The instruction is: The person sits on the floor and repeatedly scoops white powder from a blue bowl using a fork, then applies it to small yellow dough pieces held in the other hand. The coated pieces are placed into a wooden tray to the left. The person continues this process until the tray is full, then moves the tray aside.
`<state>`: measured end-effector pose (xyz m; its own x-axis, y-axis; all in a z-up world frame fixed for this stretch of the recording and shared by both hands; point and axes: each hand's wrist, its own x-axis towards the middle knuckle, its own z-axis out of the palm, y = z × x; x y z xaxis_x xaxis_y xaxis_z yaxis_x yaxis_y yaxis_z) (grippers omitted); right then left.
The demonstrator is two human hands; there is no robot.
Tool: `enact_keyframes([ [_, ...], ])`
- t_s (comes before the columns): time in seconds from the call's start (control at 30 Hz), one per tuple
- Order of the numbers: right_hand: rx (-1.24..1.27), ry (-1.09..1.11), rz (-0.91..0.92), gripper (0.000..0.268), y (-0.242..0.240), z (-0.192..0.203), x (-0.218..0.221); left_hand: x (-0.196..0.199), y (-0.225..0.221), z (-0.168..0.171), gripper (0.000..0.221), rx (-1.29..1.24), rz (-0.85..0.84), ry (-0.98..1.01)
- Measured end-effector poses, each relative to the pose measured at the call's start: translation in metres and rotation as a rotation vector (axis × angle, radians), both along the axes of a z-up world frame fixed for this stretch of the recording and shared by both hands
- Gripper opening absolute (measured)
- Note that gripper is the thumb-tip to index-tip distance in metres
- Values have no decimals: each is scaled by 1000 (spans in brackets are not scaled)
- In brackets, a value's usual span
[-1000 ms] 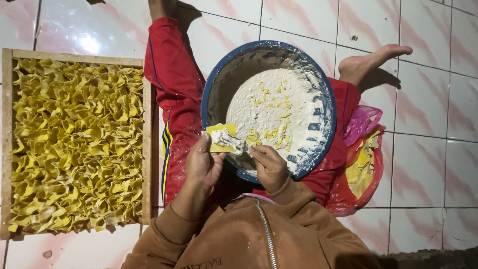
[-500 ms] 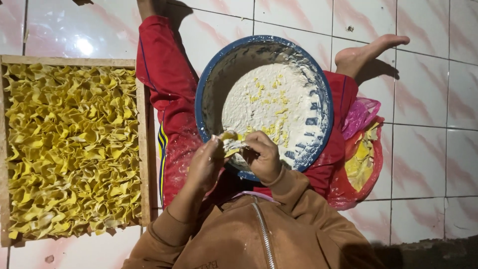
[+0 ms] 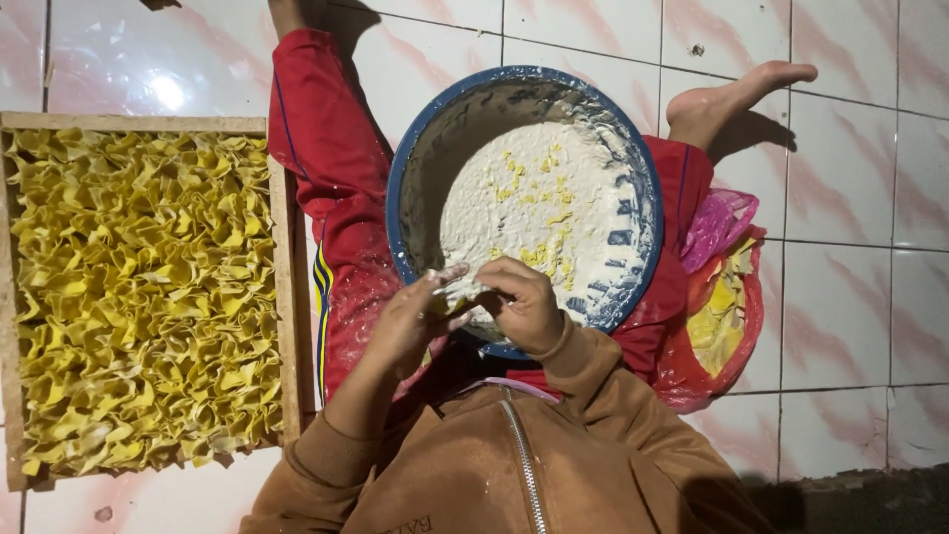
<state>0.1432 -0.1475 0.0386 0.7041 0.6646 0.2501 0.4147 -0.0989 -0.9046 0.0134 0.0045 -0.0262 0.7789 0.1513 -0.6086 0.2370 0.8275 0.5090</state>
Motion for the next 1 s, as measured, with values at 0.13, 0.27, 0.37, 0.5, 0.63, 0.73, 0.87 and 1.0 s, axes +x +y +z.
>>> enact_keyframes([
  [0.13,30,72,-69,6,-12,-13,5,13,0,41,42,-34,24,11],
  [0.27,11,93,-131,8,-15,-20,2,7,-15,27,35,-51,104,-11],
  [0.37,18,95,-119,11,-10,-12,-1,8,-21,17,31,-40,141,-22],
  [0.5,20,72,-58,10,-5,10,-2,11,-17,32,28,61,98,-18],
  [0.63,18,45,7,12,-13,-10,-3,10,-10,43,30,122,45,-20],
  [0.73,-1,-13,49,13,-14,-8,-4,13,-6,52,31,139,-6,-2],
  [0.87,-2,-42,96,15,-8,0,-3,14,-4,48,31,123,-18,-14],
  [1.0,16,-12,26,14,-27,-37,11,6,-6,11,31,47,38,13],
])
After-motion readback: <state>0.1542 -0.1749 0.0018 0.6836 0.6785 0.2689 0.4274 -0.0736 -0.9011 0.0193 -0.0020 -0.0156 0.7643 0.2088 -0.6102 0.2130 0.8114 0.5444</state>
